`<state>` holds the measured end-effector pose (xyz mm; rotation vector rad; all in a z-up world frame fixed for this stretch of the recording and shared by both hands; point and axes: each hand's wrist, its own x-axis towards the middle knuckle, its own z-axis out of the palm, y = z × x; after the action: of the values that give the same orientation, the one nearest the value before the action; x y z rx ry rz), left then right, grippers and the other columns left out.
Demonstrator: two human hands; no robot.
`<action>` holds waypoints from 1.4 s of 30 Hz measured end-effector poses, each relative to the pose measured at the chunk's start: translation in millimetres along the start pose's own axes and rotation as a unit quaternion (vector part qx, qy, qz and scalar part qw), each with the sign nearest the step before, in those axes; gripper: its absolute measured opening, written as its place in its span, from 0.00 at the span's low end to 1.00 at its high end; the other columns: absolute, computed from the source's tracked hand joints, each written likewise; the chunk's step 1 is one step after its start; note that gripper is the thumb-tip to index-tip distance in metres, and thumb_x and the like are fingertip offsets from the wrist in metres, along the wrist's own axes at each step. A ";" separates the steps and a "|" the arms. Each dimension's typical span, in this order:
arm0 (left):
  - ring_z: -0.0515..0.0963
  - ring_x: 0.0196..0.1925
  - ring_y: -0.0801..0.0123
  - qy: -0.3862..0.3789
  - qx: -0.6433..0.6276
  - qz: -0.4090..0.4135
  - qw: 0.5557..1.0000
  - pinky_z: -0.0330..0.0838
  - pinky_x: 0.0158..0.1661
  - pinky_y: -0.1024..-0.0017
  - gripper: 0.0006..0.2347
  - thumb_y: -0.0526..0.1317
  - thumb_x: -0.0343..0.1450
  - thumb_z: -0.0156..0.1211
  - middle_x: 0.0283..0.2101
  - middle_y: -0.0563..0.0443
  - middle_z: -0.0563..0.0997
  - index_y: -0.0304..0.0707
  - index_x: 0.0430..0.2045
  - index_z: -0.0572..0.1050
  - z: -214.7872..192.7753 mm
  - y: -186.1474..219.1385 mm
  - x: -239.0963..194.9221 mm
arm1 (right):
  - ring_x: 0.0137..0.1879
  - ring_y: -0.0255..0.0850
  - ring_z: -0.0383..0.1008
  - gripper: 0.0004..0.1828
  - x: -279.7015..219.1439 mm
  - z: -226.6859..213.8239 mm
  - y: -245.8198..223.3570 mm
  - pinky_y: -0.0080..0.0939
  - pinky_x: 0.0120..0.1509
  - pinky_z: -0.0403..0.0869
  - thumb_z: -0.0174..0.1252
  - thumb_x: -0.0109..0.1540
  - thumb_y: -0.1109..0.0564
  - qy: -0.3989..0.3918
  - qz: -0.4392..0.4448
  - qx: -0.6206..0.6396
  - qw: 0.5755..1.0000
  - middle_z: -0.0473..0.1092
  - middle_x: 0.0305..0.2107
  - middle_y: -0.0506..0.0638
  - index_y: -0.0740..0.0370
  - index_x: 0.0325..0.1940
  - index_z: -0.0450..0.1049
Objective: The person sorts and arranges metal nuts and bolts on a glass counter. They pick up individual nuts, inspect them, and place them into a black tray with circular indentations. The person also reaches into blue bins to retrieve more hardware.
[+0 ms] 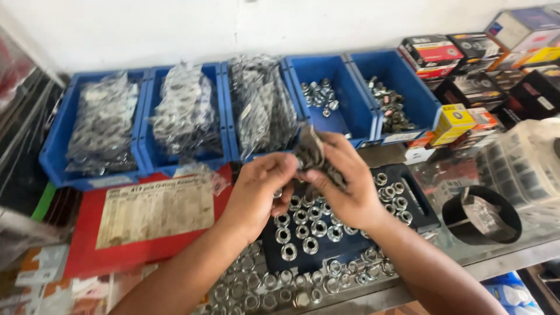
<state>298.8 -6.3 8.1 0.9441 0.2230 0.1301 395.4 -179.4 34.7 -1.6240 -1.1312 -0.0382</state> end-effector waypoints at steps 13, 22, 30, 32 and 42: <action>0.64 0.19 0.80 -0.063 0.072 0.011 0.995 0.55 0.17 0.80 0.11 0.42 0.73 0.64 0.25 0.53 0.75 0.30 0.31 0.79 -12.9 -24.8 14.8 | 0.32 0.38 0.79 0.08 -11.6 2.2 28.3 0.38 0.36 0.75 0.67 0.60 0.63 0.017 0.095 0.034 0.995 0.78 0.29 0.52 0.65 0.42 0.79; 0.67 0.23 0.79 -0.083 -0.055 0.000 0.995 0.57 0.19 0.82 0.10 0.43 0.76 0.59 0.31 0.49 0.80 0.33 0.36 0.78 -19.5 -21.6 16.9 | 0.46 0.44 0.79 0.12 -8.5 2.4 8.1 0.40 0.46 0.77 0.65 0.59 0.66 0.072 -0.170 -0.169 0.968 0.73 0.41 0.57 0.61 0.47 0.79; 0.68 0.21 0.77 0.010 0.215 0.100 0.971 0.59 0.20 0.79 0.14 0.41 0.73 0.64 0.29 0.49 0.79 0.32 0.48 0.83 8.3 11.8 -5.9 | 0.38 0.41 0.76 0.25 -29.5 4.9 24.3 0.38 0.41 0.73 0.64 0.61 0.68 -0.042 -0.109 -0.017 0.993 0.72 0.38 0.54 0.64 0.63 0.70; 0.82 0.45 0.69 -0.059 0.413 0.420 0.806 0.76 0.42 0.73 0.13 0.39 0.74 0.60 0.45 0.45 0.82 0.30 0.50 0.76 16.1 21.7 -10.9 | 0.43 0.38 0.73 0.37 -33.7 2.5 24.6 0.38 0.49 0.73 0.60 0.60 0.72 -0.120 0.223 0.401 0.880 0.73 0.39 0.52 0.63 0.75 0.67; 0.79 0.27 0.75 0.018 0.429 0.251 0.867 0.71 0.26 0.75 0.13 0.41 0.71 0.65 0.32 0.50 0.85 0.32 0.44 0.82 1.3 14.5 -12.9 | 0.35 0.49 0.72 0.33 -22.1 -4.7 13.7 0.43 0.37 0.71 0.61 0.61 0.67 -0.116 -0.130 -0.145 0.974 0.68 0.36 0.57 0.63 0.72 0.66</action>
<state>286.4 -1.5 22.3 1.8861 0.0512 0.5621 395.1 -196.3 14.4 -1.7573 -1.5738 -0.1945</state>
